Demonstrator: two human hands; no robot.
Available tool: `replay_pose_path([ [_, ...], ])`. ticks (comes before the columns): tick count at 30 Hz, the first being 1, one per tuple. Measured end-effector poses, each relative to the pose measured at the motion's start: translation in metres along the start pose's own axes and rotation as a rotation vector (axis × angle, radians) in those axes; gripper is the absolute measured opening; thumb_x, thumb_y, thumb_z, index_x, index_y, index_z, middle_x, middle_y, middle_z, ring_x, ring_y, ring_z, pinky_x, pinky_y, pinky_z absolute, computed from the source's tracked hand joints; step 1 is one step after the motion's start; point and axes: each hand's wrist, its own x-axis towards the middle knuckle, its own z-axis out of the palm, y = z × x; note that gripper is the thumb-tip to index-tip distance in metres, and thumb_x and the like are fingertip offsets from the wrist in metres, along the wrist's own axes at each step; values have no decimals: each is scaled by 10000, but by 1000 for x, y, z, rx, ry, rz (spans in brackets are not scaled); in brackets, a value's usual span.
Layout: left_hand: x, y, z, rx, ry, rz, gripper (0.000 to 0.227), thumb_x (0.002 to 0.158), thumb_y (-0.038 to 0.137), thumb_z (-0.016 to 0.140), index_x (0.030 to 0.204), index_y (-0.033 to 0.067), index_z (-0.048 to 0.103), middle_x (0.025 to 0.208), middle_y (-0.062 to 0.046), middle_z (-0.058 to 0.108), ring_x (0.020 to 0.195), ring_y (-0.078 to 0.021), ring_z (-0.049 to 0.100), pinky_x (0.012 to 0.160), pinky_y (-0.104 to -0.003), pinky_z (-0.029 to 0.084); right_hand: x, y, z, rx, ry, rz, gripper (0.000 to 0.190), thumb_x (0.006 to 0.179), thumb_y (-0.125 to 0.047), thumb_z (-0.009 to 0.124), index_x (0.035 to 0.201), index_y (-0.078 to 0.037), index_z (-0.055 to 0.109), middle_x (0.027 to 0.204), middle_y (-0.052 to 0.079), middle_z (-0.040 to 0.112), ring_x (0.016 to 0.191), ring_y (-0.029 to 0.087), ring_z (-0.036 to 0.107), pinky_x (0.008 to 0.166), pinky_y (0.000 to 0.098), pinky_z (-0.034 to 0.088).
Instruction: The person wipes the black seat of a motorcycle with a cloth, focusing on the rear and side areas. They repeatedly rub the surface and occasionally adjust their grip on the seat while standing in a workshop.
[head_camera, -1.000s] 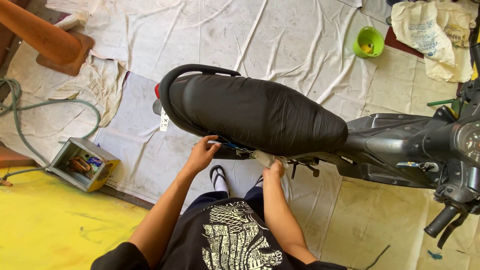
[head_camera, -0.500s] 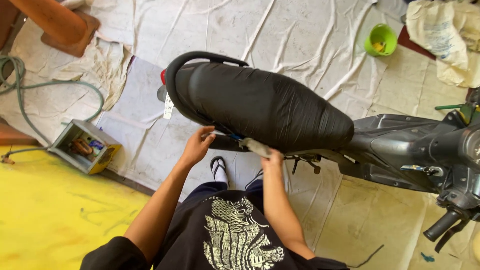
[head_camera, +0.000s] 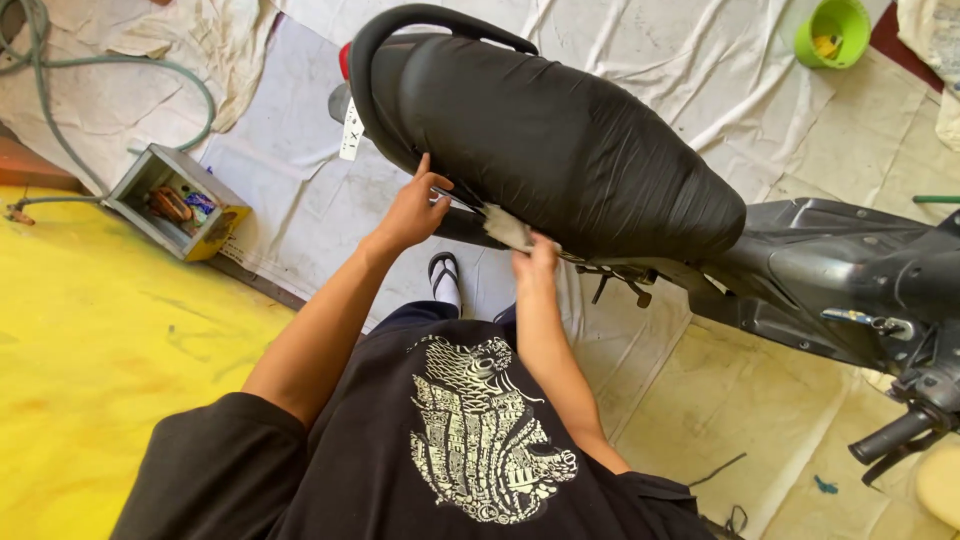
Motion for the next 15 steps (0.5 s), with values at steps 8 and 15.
replay_pose_path([
  [8,-3,-5,-6,377,-139,-9,258,947,117,598,1184,30,653,1686,-205,193,1202,-516,605,993,-595,531,-125,-25,24,-282,-155,-155,480,894,107,540,1371,151,537,1393,280,586,1384,332,469,1141,418,497],
  [15,-1,-12,-4,461,-160,-8,271,925,130,600,1174,53,674,1703,-144,168,1147,-492,634,940,-580,552,-87,36,57,-110,-34,22,524,819,24,701,1313,55,528,1258,346,609,1177,517,610,959,688,540],
])
